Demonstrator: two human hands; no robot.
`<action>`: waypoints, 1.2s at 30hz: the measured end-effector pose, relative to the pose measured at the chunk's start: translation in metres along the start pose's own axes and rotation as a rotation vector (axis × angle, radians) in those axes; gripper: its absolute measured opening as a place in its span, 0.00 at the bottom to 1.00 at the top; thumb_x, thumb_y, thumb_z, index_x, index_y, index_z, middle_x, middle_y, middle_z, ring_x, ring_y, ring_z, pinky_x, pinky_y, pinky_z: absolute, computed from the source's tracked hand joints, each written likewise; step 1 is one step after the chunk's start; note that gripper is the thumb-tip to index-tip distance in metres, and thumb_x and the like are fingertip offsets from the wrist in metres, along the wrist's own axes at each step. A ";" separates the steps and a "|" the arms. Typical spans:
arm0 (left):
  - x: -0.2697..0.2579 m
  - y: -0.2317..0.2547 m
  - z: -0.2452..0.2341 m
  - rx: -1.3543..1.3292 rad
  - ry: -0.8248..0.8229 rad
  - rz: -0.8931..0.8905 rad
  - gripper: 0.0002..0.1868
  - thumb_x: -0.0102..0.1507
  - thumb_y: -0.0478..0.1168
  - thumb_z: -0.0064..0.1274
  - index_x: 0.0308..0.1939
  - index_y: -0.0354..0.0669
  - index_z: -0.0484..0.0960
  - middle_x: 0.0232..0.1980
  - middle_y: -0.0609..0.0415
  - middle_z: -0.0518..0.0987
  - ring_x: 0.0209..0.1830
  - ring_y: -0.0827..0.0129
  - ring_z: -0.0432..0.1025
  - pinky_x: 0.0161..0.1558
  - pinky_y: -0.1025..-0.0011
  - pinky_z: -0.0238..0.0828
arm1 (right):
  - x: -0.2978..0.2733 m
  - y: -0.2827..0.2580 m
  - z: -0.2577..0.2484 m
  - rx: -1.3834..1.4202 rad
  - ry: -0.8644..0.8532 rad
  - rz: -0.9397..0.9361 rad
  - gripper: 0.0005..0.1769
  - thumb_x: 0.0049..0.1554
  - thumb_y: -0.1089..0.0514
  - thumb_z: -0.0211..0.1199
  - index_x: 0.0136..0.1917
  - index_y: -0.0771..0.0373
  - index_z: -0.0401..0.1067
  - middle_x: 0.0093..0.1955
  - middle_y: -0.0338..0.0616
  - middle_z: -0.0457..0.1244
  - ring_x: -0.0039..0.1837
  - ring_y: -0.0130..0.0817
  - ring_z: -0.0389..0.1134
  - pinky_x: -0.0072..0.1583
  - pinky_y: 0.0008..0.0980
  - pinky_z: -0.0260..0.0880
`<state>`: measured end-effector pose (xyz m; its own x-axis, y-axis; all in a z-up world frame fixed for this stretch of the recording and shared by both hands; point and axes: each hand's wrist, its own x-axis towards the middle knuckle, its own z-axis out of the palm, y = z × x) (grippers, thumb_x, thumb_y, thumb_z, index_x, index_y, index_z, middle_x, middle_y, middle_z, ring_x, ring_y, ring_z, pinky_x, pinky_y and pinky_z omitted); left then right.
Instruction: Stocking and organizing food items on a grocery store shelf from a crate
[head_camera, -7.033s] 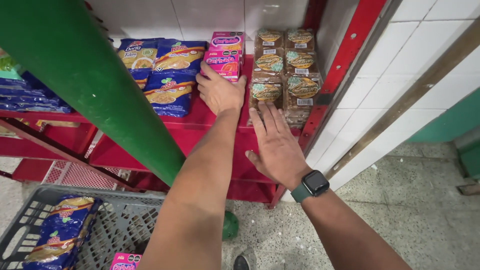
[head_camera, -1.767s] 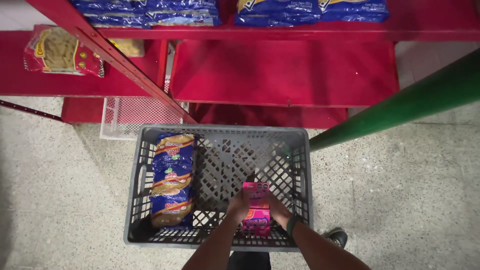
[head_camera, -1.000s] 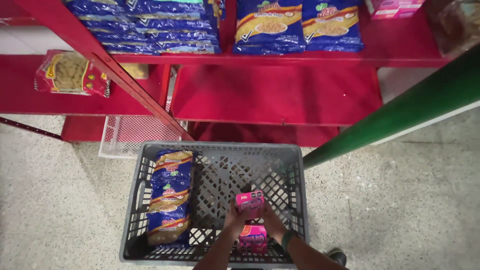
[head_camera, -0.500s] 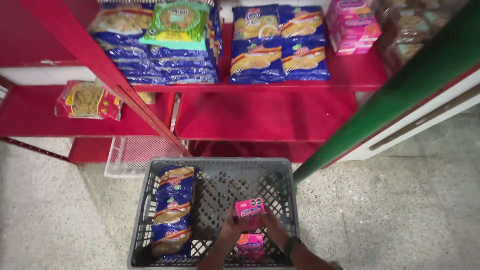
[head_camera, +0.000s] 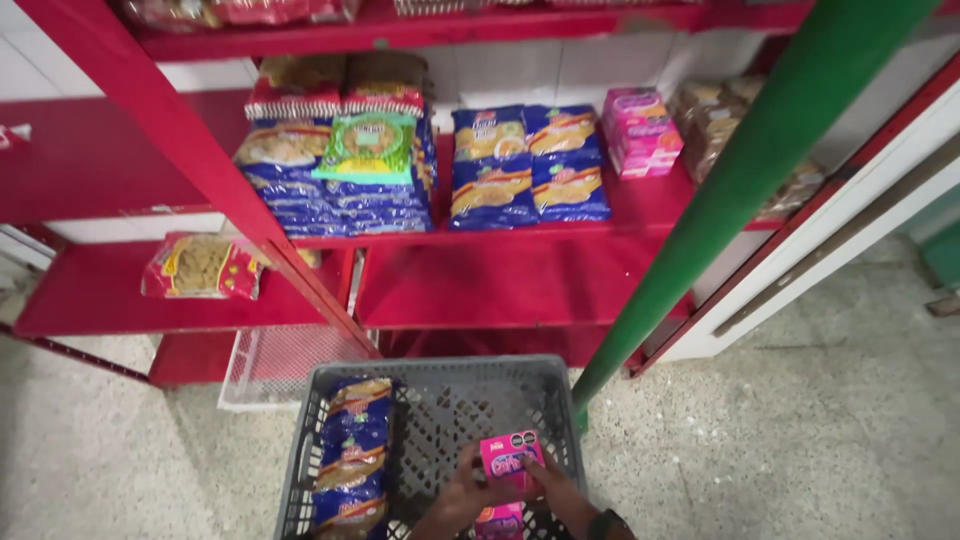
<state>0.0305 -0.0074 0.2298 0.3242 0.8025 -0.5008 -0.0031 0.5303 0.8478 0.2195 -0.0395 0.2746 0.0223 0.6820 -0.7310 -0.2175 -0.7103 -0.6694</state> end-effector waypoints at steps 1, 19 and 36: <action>-0.014 0.029 0.009 0.003 -0.003 0.009 0.56 0.47 0.38 0.79 0.74 0.51 0.62 0.54 0.46 0.83 0.50 0.63 0.81 0.46 0.63 0.87 | -0.009 -0.009 0.000 0.001 0.001 -0.010 0.36 0.57 0.40 0.57 0.77 0.39 0.61 0.57 0.46 0.74 0.49 0.38 0.75 0.42 0.33 0.73; -0.061 0.137 0.072 0.491 0.000 -0.064 0.60 0.40 0.52 0.79 0.73 0.63 0.63 0.55 0.61 0.88 0.47 0.78 0.84 0.51 0.80 0.83 | -0.093 -0.081 -0.035 0.422 -0.122 -0.007 0.37 0.58 0.59 0.62 0.80 0.49 0.59 0.58 0.67 0.72 0.51 0.54 0.74 0.49 0.42 0.75; -0.136 0.177 0.181 0.612 -0.076 0.067 0.62 0.40 0.56 0.78 0.74 0.61 0.60 0.53 0.64 0.89 0.49 0.81 0.84 0.50 0.79 0.80 | -0.180 -0.097 -0.125 -0.104 -0.060 -0.142 0.26 0.59 0.41 0.54 0.67 0.51 0.70 0.49 0.44 0.73 0.41 0.32 0.68 0.41 0.27 0.67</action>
<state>0.1574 -0.0722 0.4794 0.4088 0.7950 -0.4481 0.5097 0.2084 0.8347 0.3585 -0.1145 0.4546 -0.0130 0.7838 -0.6209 -0.1141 -0.6180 -0.7778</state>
